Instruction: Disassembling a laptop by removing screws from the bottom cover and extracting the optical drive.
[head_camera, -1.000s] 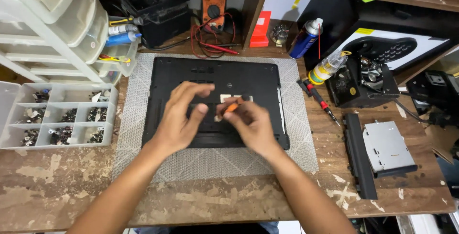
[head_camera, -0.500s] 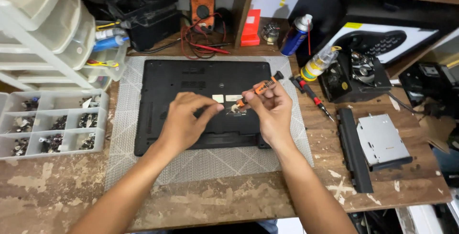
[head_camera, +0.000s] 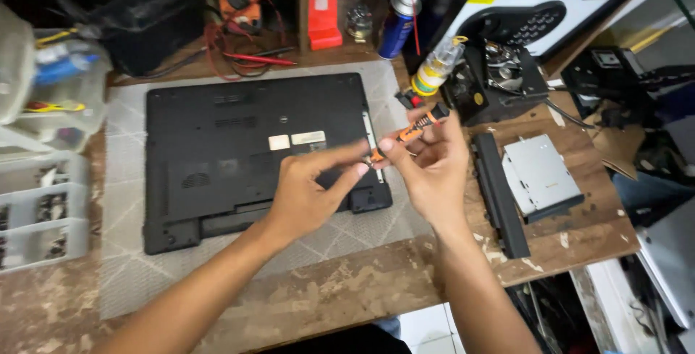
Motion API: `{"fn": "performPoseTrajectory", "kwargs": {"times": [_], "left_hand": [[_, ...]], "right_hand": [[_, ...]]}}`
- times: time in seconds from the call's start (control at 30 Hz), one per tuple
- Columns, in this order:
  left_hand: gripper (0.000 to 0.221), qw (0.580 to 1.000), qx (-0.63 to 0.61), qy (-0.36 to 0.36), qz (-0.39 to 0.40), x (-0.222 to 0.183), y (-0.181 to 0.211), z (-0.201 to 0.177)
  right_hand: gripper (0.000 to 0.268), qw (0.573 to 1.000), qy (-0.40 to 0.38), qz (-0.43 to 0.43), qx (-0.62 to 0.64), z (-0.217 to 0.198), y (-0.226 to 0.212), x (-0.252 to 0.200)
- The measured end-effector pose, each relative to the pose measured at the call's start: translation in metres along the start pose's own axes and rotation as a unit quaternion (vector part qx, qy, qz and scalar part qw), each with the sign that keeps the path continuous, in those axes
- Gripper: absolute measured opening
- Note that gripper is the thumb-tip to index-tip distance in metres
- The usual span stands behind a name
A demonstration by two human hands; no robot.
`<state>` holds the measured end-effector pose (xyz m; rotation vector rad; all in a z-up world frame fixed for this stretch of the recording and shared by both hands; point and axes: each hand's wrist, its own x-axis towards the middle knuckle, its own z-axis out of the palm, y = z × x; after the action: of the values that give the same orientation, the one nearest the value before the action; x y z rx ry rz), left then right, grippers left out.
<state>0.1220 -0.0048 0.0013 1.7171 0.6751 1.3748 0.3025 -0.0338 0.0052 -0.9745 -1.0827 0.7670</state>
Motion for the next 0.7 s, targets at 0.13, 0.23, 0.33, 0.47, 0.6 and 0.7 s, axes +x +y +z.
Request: {"fn": "performPoseTrajectory", "kwargs": {"times": [0.13,0.23,0.33,0.47,0.6,0.7], "left_hand": [[0.017,0.996,-0.04,-0.079,0.017,-0.004,-0.01,0.014],[0.029,0.982,0.0,-0.188,0.026,0.0,-0.009,0.008],[0.055,0.961,0.073,-0.265,-0.025,0.005,-0.002,0.003],[0.058,0.911,0.187,-0.365,-0.039,0.006,-0.006,0.005],[0.055,0.877,0.285,-0.384,-0.035,0.006,-0.018,0.011],[0.049,0.882,0.287,-0.372,-0.018,0.002,-0.02,0.014]], "right_hand": [[0.074,0.999,0.028,-0.015,-0.039,-0.018,-0.004,-0.018],[0.085,0.997,0.021,-0.027,-0.062,-0.034,0.0,-0.028],[0.081,0.995,0.022,-0.038,-0.09,-0.044,0.006,-0.036],[0.08,0.978,0.016,-0.072,-0.196,-0.061,0.028,-0.04],[0.077,0.966,-0.018,-0.104,-0.235,-0.052,0.031,-0.034],[0.077,0.961,-0.024,-0.112,-0.251,-0.064,0.044,-0.04]]}}
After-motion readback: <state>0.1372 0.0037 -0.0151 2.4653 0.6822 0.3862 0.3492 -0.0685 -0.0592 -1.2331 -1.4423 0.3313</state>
